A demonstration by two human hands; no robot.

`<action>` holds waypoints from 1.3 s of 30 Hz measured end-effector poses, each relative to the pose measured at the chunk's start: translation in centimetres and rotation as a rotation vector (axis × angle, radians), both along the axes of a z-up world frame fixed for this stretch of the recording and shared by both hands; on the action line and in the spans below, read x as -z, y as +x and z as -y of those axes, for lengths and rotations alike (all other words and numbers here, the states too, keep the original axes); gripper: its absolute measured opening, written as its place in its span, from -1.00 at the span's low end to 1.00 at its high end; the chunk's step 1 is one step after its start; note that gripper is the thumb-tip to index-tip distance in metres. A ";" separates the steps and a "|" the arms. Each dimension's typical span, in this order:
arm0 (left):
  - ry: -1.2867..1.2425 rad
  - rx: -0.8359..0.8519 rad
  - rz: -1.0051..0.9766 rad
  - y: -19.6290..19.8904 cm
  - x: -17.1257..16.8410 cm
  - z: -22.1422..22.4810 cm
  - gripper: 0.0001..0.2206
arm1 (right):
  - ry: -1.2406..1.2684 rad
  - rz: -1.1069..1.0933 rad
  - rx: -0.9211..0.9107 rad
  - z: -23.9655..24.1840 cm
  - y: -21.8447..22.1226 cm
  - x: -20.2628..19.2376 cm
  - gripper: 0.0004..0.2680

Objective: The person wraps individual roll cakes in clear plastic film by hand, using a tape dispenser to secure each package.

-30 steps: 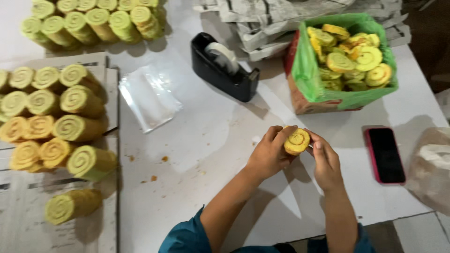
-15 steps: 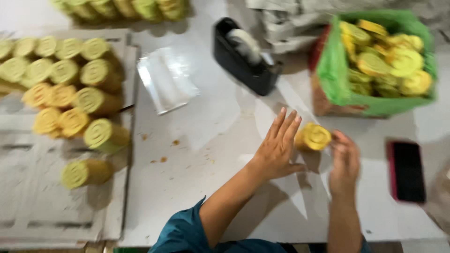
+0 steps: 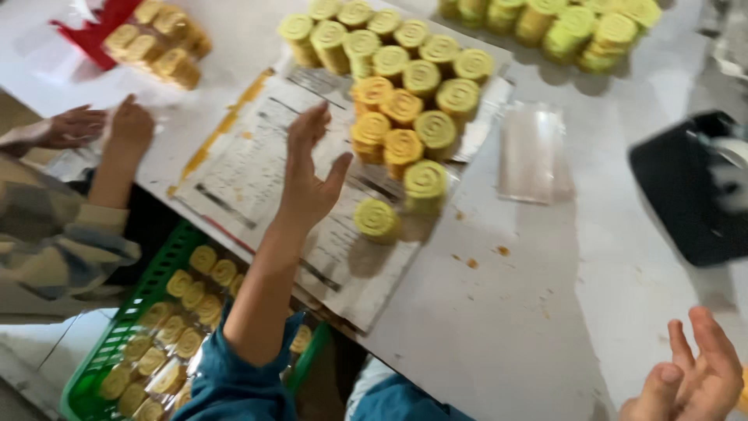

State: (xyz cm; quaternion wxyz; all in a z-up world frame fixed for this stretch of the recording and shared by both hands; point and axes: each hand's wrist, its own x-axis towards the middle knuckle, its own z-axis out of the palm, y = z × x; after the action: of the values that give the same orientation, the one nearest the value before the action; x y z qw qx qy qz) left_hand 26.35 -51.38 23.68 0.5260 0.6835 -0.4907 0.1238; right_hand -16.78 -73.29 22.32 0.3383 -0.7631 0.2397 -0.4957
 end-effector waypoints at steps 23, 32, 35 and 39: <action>0.519 0.056 -0.381 6.8 9.2 3.9 -0.11 | 0.222 -0.851 -0.027 5.1 2.7 5.6 -0.62; 0.401 0.038 -0.350 6.8 10.9 4.1 -0.13 | -0.066 -0.669 -0.112 4.9 1.8 5.9 -0.46; 0.345 0.005 -0.364 5.8 10.2 3.6 -0.24 | -0.133 -0.630 -0.103 3.7 2.2 4.3 -0.50; 0.285 -0.155 -0.451 3.4 6.1 2.5 -0.43 | -0.093 -0.637 -0.019 -0.6 4.1 -0.9 -0.54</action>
State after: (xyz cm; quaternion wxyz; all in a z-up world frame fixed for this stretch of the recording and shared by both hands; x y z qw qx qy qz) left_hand 29.75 -53.89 17.60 0.5096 0.7963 -0.3200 -0.0620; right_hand -12.65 -72.69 23.24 0.2157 -0.8968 0.3035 -0.2391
